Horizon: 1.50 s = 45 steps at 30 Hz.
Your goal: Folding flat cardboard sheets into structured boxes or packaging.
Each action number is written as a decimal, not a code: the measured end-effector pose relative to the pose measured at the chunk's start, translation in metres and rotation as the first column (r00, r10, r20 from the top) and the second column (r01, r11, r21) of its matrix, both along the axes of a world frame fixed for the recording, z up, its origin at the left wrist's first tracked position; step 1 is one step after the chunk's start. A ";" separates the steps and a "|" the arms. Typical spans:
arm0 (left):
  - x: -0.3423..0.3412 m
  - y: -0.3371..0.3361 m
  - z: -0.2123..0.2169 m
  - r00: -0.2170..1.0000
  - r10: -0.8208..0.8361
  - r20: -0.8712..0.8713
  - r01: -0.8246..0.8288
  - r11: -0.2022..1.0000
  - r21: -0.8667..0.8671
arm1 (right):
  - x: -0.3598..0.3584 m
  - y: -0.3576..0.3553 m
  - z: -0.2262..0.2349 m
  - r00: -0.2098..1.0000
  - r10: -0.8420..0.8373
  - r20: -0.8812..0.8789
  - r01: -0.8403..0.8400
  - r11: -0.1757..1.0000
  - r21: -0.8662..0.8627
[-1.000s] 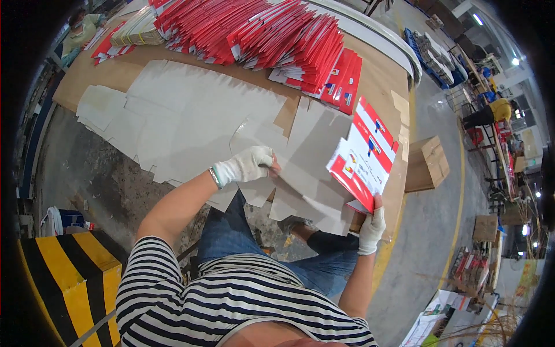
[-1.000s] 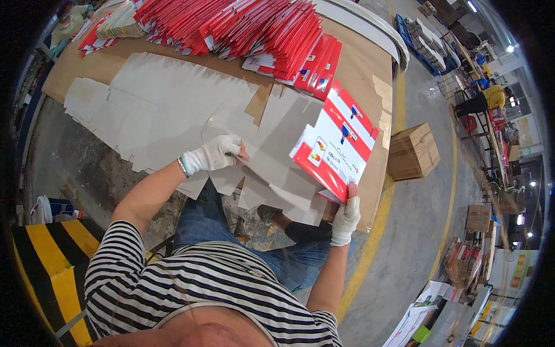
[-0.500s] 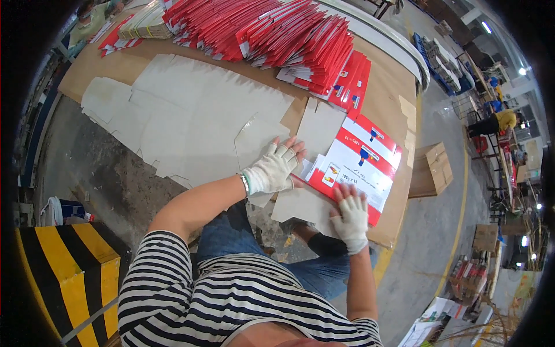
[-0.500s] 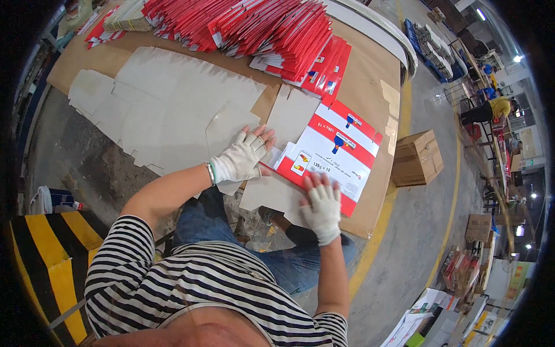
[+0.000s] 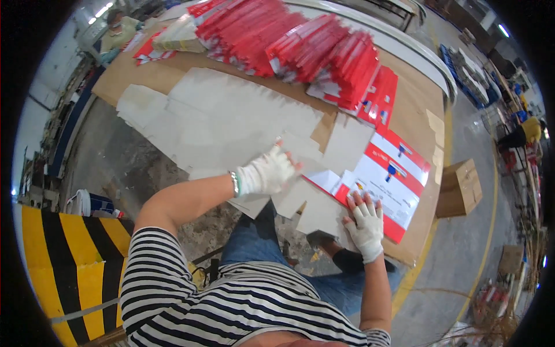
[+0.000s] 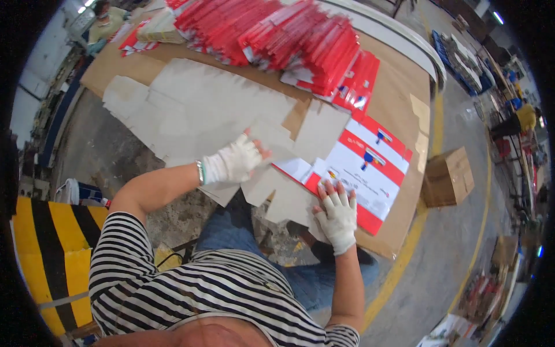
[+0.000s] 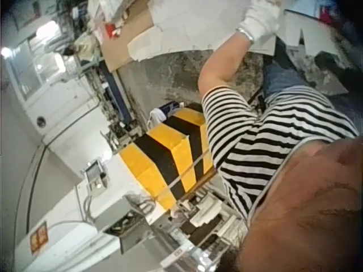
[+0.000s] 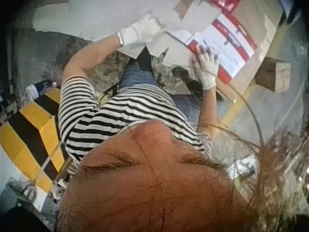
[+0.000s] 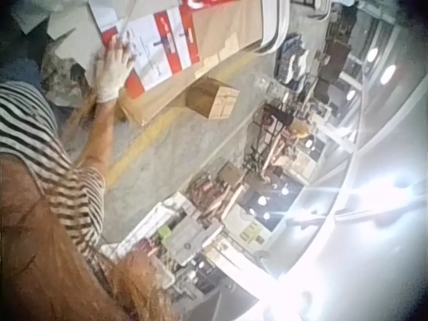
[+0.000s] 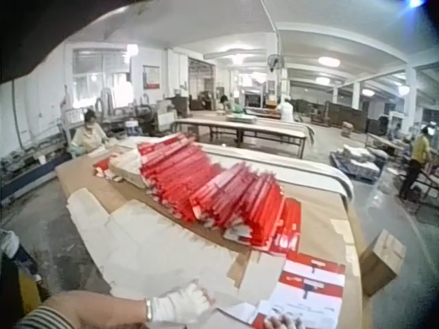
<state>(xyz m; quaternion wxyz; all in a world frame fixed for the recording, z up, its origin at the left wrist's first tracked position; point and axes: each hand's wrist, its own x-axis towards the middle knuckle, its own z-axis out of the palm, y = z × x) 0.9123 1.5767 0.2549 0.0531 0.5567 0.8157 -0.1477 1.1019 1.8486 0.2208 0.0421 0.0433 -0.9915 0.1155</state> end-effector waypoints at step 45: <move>0.018 0.070 -0.056 0.946 -0.191 0.263 0.024 0.848 0.529 | 0.003 0.019 -0.008 0.998 0.033 -0.055 -0.014 0.949 0.314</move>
